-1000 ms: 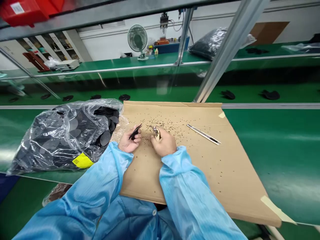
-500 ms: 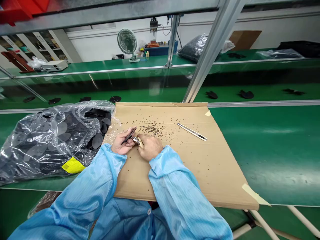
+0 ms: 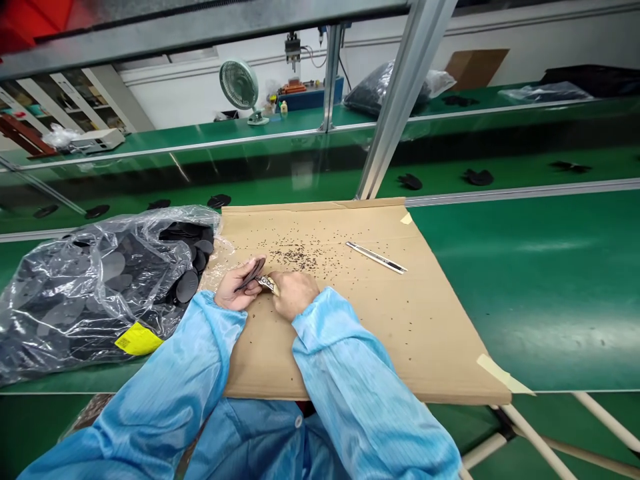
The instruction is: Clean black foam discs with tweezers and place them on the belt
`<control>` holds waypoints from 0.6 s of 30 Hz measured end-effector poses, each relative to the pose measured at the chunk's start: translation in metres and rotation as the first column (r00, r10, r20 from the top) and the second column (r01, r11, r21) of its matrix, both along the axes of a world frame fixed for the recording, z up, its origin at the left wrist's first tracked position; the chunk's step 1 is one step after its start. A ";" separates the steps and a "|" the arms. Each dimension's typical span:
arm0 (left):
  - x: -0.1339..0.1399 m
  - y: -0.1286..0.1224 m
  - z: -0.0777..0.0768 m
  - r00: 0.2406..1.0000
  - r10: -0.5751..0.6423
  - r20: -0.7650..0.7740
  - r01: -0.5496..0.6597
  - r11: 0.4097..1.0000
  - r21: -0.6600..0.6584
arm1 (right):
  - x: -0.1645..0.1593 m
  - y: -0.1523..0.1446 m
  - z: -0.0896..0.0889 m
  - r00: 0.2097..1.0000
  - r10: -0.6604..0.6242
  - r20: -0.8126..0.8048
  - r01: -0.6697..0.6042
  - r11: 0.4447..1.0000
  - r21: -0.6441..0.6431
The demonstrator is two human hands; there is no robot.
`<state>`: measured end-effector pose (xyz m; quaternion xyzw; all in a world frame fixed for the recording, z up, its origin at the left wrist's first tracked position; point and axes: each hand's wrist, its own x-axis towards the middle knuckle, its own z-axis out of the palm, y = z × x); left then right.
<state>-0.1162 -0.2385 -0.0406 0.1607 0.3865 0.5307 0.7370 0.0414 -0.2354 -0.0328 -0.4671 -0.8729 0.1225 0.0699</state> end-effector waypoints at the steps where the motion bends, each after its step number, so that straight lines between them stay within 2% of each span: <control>1: 0.000 0.000 0.001 1.000 -0.002 -0.003 0.002 1.000 -0.007 | 0.000 0.000 0.000 1.000 -0.003 0.003 0.003 1.000 -0.002; 5: 0.000 -0.001 0.002 0.998 -0.019 0.065 0.020 1.000 -0.010 | -0.001 0.000 0.000 0.998 -0.010 -0.058 0.008 1.000 -0.025; 9: -0.005 0.000 -0.003 0.983 -0.058 0.173 0.056 0.998 0.018 | -0.001 0.001 -0.001 0.975 -0.049 -0.217 0.023 0.992 -0.121; 11: -0.008 0.000 -0.005 0.973 -0.066 0.221 0.061 0.998 0.028 | 0.000 0.003 -0.004 0.921 -0.096 -0.377 0.027 0.982 -0.186; 13: -0.011 0.000 -0.007 0.962 -0.063 0.264 0.055 0.998 0.035 | 0.000 0.005 -0.008 0.799 -0.170 -0.577 -0.009 0.956 -0.293; 15: -0.012 0.000 -0.007 0.955 -0.049 0.294 0.039 0.998 0.039 | 0.002 0.007 -0.010 0.602 -0.295 -0.742 -0.147 0.872 -0.467; 17: -0.012 0.001 -0.007 0.954 -0.023 0.300 0.013 0.999 0.033 | 0.003 0.008 -0.009 0.390 -0.465 -0.795 -0.384 0.702 -0.599; 18: -0.011 0.001 -0.007 0.956 -0.003 0.293 -0.005 1.000 0.025 | 0.005 0.009 -0.007 0.303 -0.551 -0.778 -0.495 0.606 -0.622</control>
